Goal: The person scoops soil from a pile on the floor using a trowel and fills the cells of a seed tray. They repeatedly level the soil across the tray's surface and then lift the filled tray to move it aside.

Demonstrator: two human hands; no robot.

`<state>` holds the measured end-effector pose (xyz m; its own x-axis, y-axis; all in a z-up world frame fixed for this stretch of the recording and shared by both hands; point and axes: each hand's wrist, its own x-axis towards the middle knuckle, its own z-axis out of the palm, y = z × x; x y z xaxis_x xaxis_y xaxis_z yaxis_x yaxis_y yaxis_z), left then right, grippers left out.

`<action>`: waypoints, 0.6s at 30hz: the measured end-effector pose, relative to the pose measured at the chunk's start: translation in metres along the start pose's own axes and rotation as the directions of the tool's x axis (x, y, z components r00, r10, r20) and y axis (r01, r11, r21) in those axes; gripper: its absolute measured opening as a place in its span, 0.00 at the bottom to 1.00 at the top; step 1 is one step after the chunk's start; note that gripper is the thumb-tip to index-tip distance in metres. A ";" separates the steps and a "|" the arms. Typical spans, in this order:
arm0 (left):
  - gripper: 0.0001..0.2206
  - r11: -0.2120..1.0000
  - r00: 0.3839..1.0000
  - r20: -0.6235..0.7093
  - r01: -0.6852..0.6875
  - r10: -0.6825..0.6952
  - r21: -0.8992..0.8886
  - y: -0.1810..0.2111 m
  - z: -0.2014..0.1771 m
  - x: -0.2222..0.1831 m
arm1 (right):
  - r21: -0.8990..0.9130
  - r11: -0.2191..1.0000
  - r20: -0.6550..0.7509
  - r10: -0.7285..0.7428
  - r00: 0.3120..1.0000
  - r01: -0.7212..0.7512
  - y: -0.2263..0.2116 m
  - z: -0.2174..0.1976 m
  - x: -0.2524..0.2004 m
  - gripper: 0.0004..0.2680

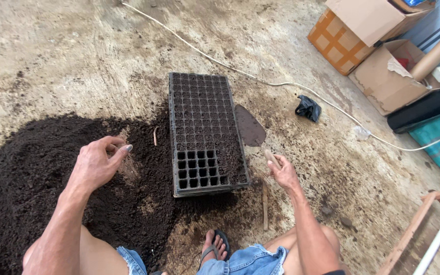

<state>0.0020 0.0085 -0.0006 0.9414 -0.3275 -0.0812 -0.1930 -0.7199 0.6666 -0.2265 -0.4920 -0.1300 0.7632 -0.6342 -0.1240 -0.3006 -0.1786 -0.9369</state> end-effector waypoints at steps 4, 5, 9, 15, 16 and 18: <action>0.21 1.000 1.000 -0.002 0.031 -0.031 -0.003 0.004 -0.002 -0.006 | 0.058 0.998 -0.008 0.011 1.000 -0.011 0.009 -0.009 0.012 0.20; 0.21 0.999 0.999 0.003 0.053 -0.053 0.004 0.003 -0.002 -0.006 | 0.045 0.999 -0.010 0.006 1.000 -0.006 0.013 -0.008 0.017 0.19; 0.21 0.996 0.996 0.005 0.088 -0.088 0.005 -0.002 -0.003 -0.004 | -0.052 0.999 0.049 0.013 0.999 -0.010 -0.008 -0.011 0.005 0.23; 0.21 0.995 0.996 0.007 0.090 -0.091 0.033 -0.006 0.004 0.000 | -0.158 0.987 0.042 0.009 0.999 -0.003 0.017 -0.019 0.050 0.21; 0.21 0.995 0.996 0.003 0.089 -0.089 0.035 -0.007 0.005 0.001 | -0.156 0.988 0.042 0.007 0.999 0.000 0.014 -0.020 0.051 0.21; 0.22 0.995 0.996 0.017 0.092 -0.092 0.036 -0.009 0.007 0.003 | -0.168 0.985 0.057 -0.017 0.998 0.026 0.009 -0.020 0.053 0.20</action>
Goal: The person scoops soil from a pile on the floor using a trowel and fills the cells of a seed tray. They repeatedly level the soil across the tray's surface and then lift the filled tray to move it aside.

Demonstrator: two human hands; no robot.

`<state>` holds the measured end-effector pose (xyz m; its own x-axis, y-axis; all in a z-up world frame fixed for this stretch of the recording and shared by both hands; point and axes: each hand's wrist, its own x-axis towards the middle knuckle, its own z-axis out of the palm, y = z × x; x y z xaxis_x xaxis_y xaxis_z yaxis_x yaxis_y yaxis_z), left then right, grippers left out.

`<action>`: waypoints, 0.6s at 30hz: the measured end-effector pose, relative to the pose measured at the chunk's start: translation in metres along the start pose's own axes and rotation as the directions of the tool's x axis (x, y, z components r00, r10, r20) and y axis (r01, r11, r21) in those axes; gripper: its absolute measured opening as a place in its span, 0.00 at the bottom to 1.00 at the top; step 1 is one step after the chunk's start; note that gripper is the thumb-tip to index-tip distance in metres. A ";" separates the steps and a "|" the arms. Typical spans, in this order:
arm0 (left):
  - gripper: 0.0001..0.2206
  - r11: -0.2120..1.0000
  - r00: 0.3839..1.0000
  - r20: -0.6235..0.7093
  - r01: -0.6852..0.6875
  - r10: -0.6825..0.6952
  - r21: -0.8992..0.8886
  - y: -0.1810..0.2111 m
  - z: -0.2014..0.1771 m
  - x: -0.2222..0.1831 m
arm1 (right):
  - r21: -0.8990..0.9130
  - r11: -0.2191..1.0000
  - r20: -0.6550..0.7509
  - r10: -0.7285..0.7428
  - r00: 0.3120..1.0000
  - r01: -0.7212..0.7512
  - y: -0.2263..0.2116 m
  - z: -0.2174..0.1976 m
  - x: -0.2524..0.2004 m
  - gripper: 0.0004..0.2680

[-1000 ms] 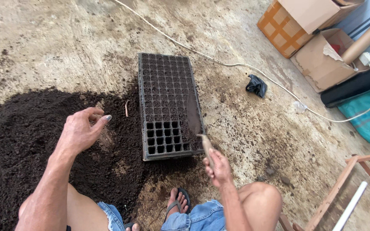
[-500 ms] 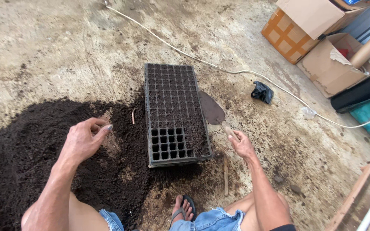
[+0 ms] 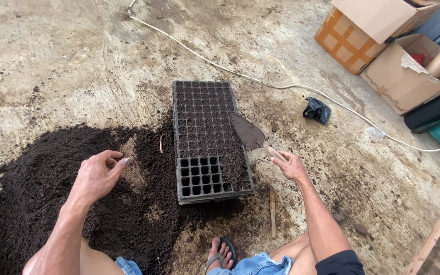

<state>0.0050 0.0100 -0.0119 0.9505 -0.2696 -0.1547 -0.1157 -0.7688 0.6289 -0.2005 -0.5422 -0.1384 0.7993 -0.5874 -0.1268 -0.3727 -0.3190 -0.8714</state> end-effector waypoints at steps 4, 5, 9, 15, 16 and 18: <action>0.22 1.000 1.000 -0.003 0.009 -0.009 0.008 -0.003 0.001 0.002 | -0.091 0.996 0.058 -0.021 0.998 0.026 0.012 -0.009 0.026 0.18; 0.22 1.000 1.000 -0.004 0.012 -0.012 0.005 -0.005 0.001 0.003 | -0.270 0.963 0.123 0.028 0.992 0.006 0.016 -0.009 0.034 0.20; 0.22 1.000 1.000 -0.006 0.020 -0.020 0.006 -0.006 0.000 0.002 | -0.498 0.867 0.146 0.067 0.987 0.015 0.003 -0.004 0.033 0.21; 0.19 0.999 0.999 -0.016 -0.035 0.036 0.038 0.005 -0.005 -0.010 | -0.645 0.759 0.120 -0.009 0.993 0.084 0.002 -0.009 0.045 0.24; 0.19 0.999 0.999 -0.008 -0.038 0.038 0.037 0.008 -0.005 -0.009 | -0.647 0.758 0.116 -0.002 0.993 0.077 0.003 -0.011 0.047 0.24; 0.19 0.991 0.999 0.007 0.041 -0.042 0.124 0.011 -0.007 -0.010 | -0.668 0.741 0.183 0.075 0.980 0.068 0.002 -0.012 0.049 0.26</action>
<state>-0.0034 0.0080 0.0019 0.9523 -0.2413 -0.1867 -0.1118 -0.8453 0.5225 -0.1676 -0.5804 -0.1409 0.8420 -0.4635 -0.2760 -0.5364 -0.7736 -0.3373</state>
